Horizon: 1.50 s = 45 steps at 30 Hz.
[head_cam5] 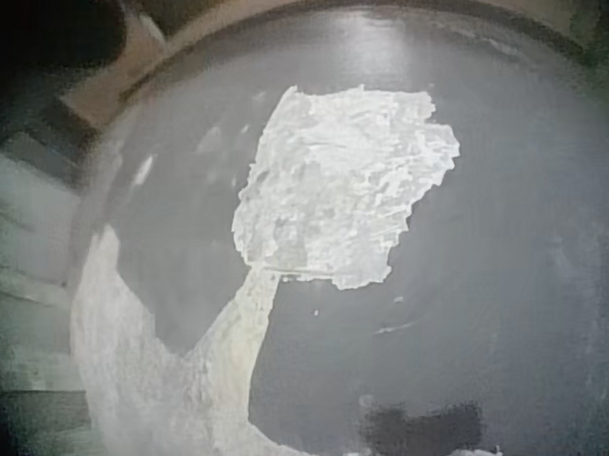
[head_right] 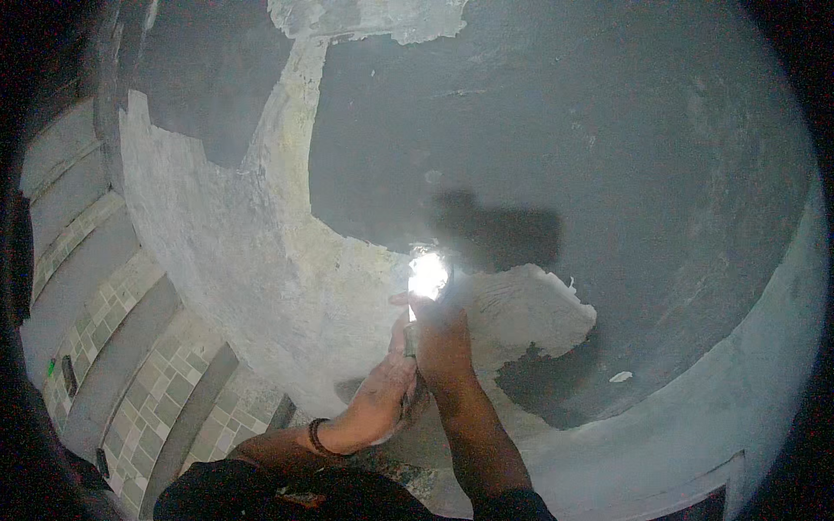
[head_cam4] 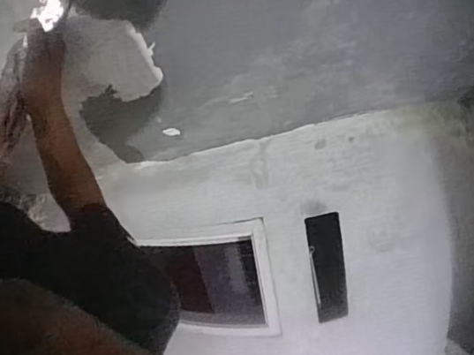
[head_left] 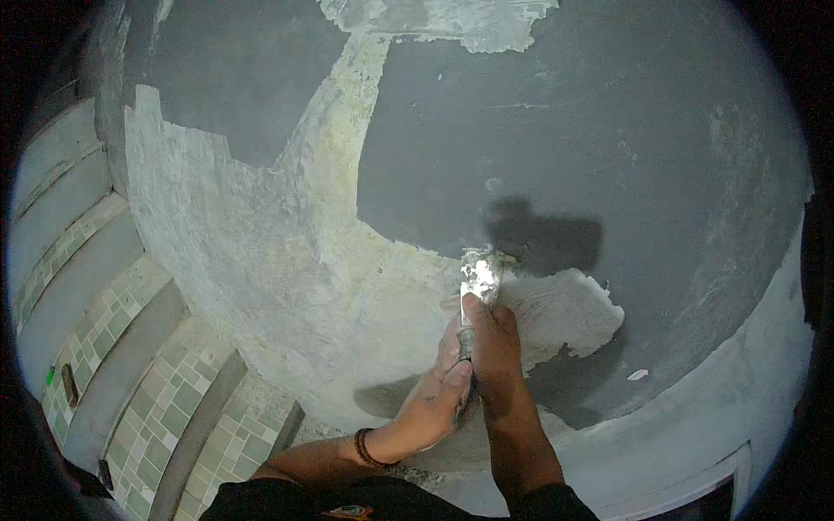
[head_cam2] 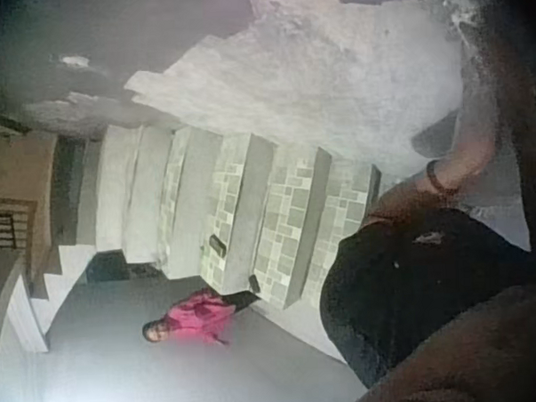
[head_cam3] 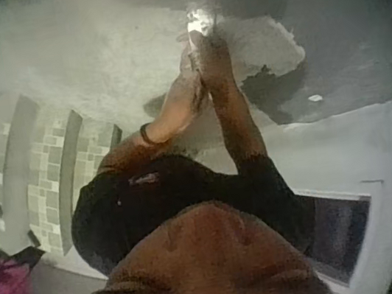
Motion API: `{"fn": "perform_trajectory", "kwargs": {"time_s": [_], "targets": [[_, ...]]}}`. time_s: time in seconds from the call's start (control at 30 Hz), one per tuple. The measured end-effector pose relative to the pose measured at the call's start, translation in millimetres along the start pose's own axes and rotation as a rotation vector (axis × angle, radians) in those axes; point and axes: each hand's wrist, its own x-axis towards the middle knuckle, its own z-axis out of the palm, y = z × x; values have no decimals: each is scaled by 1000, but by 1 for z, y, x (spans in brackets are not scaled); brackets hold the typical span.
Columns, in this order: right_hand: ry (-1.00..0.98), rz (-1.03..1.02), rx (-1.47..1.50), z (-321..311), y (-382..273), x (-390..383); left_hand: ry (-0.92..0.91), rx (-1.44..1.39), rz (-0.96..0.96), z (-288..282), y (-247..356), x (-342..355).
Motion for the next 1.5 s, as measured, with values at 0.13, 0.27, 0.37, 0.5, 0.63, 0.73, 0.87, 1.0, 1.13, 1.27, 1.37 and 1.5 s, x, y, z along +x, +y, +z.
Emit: {"fn": "perform_trajectory", "kwargs": {"time_s": [0.13,0.27,0.37,0.5,0.63,0.73,0.87,1.0,1.13,1.27,1.37,1.5], "targets": [[-5,162,9,-4,-6,0,-1,83,77,0,-2,6],[-128,5,-62,-4,-15,6,-52,-85,-35,-4,-4,9],[-62,152,-15,0,-18,6,-40,-42,-36,-4,-4,5],[-50,63,11,3,-17,5,-34,-37,-57,-7,-8,3],[-68,178,99,3,-19,2,-39,-51,-50,-7,-8,6],[-76,90,-33,3,-20,1,-3,-99,1,-4,-6,5],[-122,178,-99,2,-22,0,-25,-153,-77,-5,1,1],[-47,196,13,4,-19,0,2,62,50,-10,0,8],[-86,279,25,-1,-17,-4,-27,-115,-99,-6,-2,2],[-113,-27,-200,-1,-13,6,-59,-115,-124,-7,3,1],[-134,141,-84,-2,-11,8,19,-144,-119,-4,8,3],[-38,26,-41,4,-7,10,15,-263,-119,-2,9,3]]}}
